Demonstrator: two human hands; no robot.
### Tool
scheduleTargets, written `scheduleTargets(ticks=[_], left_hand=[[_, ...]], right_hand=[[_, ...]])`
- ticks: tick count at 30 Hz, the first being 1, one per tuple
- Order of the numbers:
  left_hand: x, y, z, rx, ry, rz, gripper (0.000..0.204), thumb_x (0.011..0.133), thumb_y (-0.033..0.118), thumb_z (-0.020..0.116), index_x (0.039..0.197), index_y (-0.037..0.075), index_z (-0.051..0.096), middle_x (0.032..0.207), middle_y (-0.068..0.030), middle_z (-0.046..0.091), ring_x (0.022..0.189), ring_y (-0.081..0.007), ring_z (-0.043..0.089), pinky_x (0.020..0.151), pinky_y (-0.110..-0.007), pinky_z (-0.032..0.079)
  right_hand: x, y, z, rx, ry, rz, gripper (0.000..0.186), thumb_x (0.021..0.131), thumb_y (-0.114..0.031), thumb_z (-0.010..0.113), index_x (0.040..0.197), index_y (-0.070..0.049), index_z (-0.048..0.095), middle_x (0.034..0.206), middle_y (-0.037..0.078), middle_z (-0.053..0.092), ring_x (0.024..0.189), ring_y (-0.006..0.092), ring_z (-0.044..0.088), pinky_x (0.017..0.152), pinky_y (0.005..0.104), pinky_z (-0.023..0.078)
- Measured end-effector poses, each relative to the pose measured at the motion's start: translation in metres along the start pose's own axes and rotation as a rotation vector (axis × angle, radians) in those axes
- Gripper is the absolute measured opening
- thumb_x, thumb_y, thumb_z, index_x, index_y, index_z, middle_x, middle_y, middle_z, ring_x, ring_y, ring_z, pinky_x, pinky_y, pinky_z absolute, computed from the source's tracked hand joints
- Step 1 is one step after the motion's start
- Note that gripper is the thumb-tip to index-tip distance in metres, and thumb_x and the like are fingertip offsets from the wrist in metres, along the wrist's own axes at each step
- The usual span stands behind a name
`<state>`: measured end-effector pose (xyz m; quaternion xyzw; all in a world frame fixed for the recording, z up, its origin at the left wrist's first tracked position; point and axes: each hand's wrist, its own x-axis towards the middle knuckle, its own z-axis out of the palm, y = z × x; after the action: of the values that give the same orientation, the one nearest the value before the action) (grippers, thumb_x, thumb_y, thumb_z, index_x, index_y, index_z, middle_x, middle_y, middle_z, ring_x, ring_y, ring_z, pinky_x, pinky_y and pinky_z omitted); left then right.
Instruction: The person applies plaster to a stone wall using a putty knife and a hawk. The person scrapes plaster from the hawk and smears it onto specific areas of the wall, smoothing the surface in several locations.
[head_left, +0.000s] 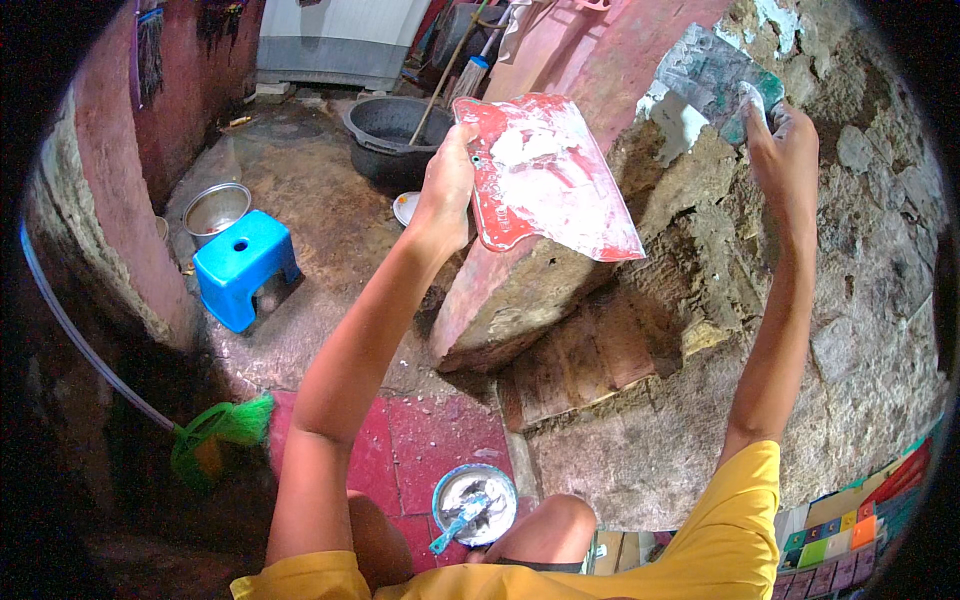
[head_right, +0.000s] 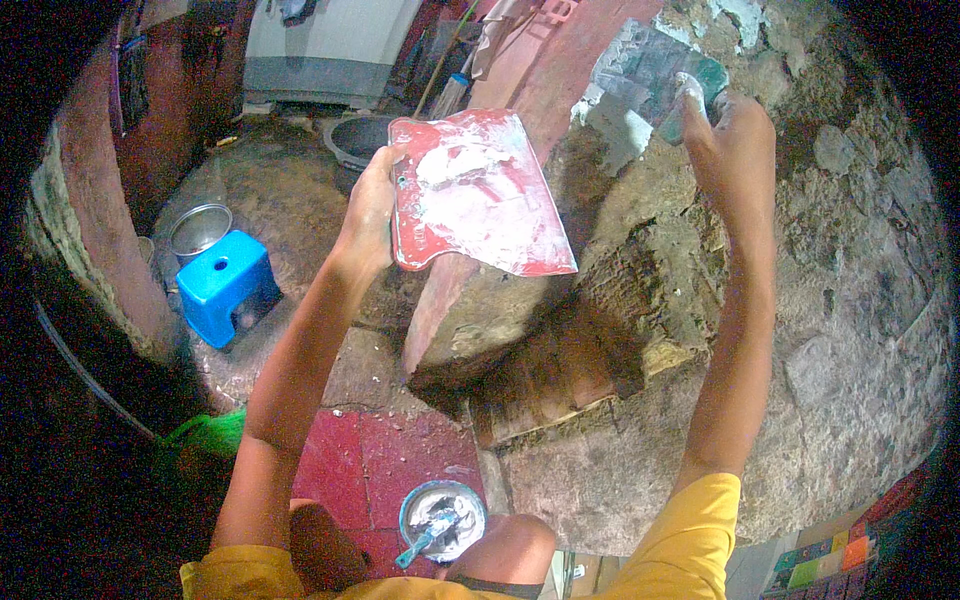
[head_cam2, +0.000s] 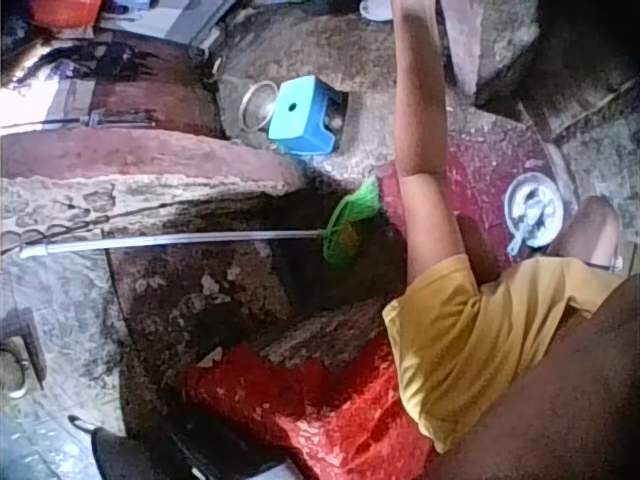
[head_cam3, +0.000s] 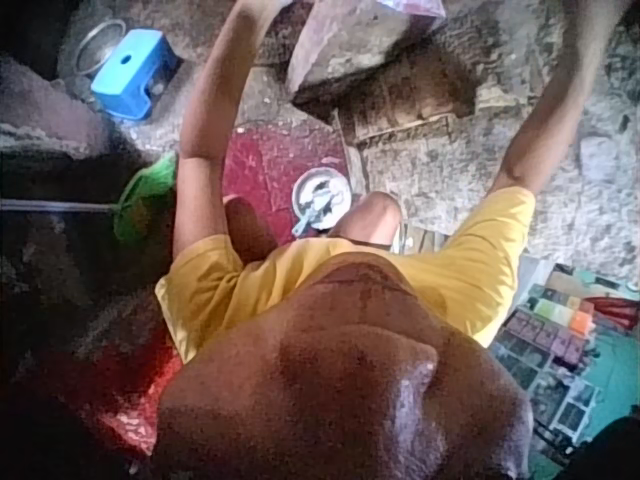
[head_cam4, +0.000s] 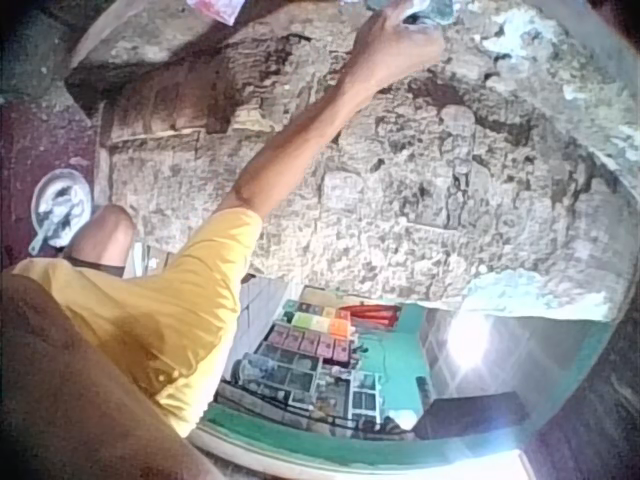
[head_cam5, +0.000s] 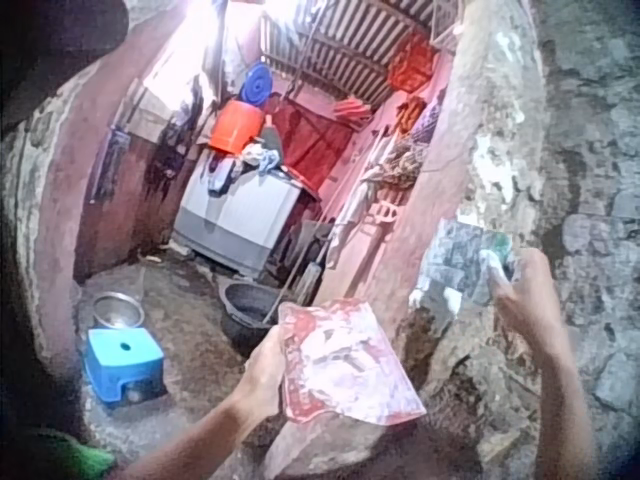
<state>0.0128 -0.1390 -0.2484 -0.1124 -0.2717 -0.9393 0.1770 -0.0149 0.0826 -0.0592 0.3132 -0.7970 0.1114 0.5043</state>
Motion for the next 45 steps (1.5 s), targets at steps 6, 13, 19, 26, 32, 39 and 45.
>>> scheduleTargets(ticks=[6,13,19,26,32,39,45], left_hand=[[-0.005,0.001,0.004,0.027,0.024,0.020,0.034,0.082,0.026,0.032,0.098,0.000,0.048,0.088,-0.0116,0.056,0.075,-0.0213,0.057,0.071,-0.032,0.046],[-0.004,0.002,0.001,0.093,-0.025,0.014,0.035,0.084,0.025,0.027,0.102,0.001,0.044,0.096,-0.0098,0.052,0.085,-0.0184,0.054,0.076,-0.032,0.045],[-0.002,0.001,-0.007,0.091,0.004,0.043,0.036,0.083,0.027,0.028,0.101,0.001,0.046,0.095,-0.0098,0.053,0.084,-0.0183,0.054,0.075,-0.031,0.045],[-0.007,0.003,-0.002,0.050,-0.002,0.010,0.036,0.083,0.027,0.029,0.101,0.001,0.045,0.094,-0.0106,0.053,0.083,-0.0193,0.055,0.075,-0.032,0.046],[-0.005,0.002,-0.004,0.071,-0.005,0.031,0.035,0.083,0.027,0.029,0.100,0.001,0.045,0.093,-0.0112,0.054,0.081,-0.0201,0.055,0.074,-0.033,0.046],[-0.005,-0.001,-0.004,0.046,-0.029,0.016,0.036,0.085,0.026,0.025,0.101,0.002,0.045,0.094,-0.0106,0.053,0.083,-0.0190,0.055,0.074,-0.032,0.046],[-0.014,0.002,-0.002,0.015,-0.028,0.003,0.036,0.084,0.027,0.026,0.100,0.001,0.046,0.092,-0.0116,0.054,0.080,-0.0202,0.056,0.072,-0.033,0.047]], right_hand=[[0.007,-0.005,-0.007,-0.001,0.000,0.060,0.032,0.074,-0.027,0.052,0.072,0.004,0.056,0.061,0.021,0.054,0.056,0.0322,0.055,0.054,0.0345,0.042],[0.014,-0.004,-0.019,0.061,0.125,0.022,0.030,0.080,-0.025,0.049,0.064,0.001,0.049,0.049,-0.001,0.041,0.045,0.0064,0.033,0.042,0.0245,0.028],[-0.010,-0.013,-0.016,0.342,0.091,-0.071,0.024,0.080,-0.020,0.049,0.069,0.001,0.051,0.054,-0.003,0.044,0.046,0.0049,0.035,0.039,0.0219,0.027],[-0.034,0.001,0.013,0.380,-0.081,0.089,0.022,0.075,-0.016,0.055,0.071,0.005,0.054,0.055,0.005,0.052,0.050,0.0071,0.038,0.045,0.0261,0.034],[-0.034,-0.004,0.015,0.055,0.023,-0.089,0.029,0.073,-0.022,0.057,0.063,0.004,0.051,0.051,0.019,0.046,0.042,0.0259,0.041,0.044,0.0324,0.035],[-0.031,-0.006,0.003,0.157,0.060,-0.064,0.027,0.074,-0.020,0.056,0.063,0.004,0.051,0.050,0.015,0.048,0.040,0.0225,0.042,0.044,0.0326,0.035],[-0.052,-0.004,0.008,0.652,-0.197,0.285,0.022,0.081,-0.021,0.048,0.074,-0.001,0.054,0.054,0.000,0.048,0.044,0.0080,0.041,0.041,0.0235,0.032]])
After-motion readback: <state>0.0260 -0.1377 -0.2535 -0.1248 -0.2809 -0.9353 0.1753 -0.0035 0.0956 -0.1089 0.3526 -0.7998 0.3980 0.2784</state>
